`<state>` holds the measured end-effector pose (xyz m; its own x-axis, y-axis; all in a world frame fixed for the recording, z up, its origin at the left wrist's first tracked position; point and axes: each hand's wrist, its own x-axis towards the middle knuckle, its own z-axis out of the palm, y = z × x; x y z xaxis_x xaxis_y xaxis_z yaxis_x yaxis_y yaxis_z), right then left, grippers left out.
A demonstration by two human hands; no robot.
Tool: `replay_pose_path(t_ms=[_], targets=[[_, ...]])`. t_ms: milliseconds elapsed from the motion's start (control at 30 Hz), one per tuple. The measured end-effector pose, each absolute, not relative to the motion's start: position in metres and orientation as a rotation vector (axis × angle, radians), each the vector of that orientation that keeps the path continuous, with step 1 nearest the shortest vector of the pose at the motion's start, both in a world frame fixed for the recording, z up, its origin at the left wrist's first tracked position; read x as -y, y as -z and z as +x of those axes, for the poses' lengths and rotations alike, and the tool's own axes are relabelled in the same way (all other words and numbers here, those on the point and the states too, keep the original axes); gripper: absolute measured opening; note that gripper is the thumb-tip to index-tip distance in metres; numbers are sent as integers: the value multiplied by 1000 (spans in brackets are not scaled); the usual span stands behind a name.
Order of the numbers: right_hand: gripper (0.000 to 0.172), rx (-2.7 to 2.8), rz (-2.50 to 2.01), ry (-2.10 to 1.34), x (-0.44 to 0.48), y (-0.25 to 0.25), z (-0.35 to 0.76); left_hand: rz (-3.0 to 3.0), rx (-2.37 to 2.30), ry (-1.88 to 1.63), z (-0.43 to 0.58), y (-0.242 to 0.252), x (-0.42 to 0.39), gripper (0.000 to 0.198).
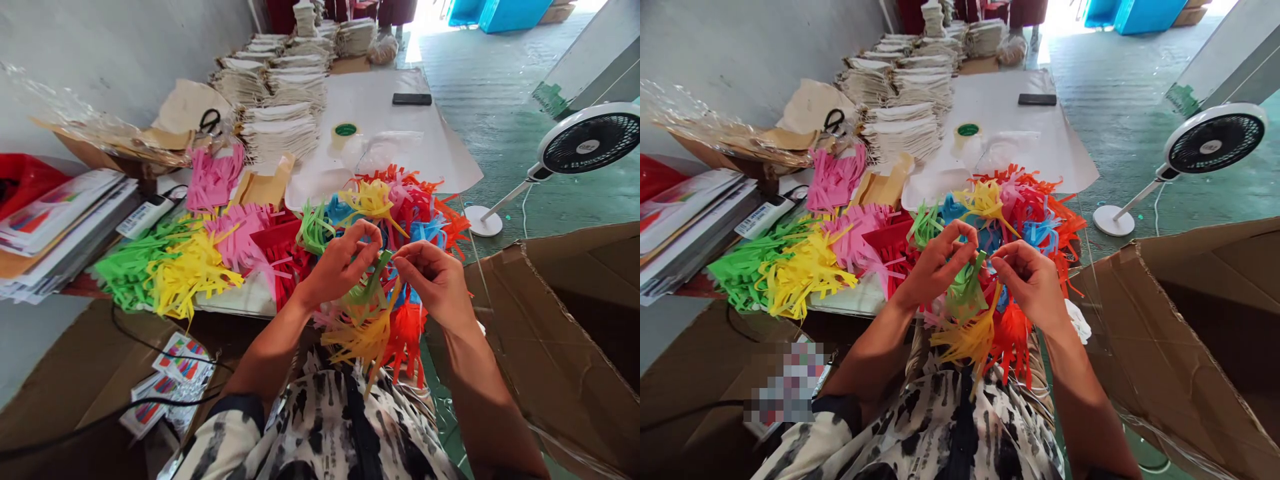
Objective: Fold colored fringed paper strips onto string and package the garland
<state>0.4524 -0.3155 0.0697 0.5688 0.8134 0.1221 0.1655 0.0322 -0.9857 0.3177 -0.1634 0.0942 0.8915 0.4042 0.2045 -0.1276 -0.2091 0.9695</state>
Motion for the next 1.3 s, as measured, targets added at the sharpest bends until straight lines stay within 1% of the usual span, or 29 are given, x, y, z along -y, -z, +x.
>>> replay_pose_path(t_ms=[167,333,467,700,800,1000,1100,1300], targets=[[24,849,-1466,-584,310,-70,447,1602,-233,-475,322,-90,166,29],[20,803,-1476,-511,310,-68,447,1311,-226,-325,321,-87,167,34],[20,802,-1493,-498,312,-66,447,1235,-246,-329,321,-80,168,35],[26,987,-1606,-544,316,-65,446,1271,-319,-461,327,-71,169,35],[25,1033,-1660,-502,317,-64,447,1320,-349,-525,327,-73,169,33],[23,874,-1623,-311,315,-68,442,1588,-410,-787,327,-75,175,21],[21,883,-1571,-306,314,-72,435,1731,-412,-924,327,-76,180,20],[22,911,-1604,-341,314,-74,430,1859,-357,-1026,328,-73,183,22]])
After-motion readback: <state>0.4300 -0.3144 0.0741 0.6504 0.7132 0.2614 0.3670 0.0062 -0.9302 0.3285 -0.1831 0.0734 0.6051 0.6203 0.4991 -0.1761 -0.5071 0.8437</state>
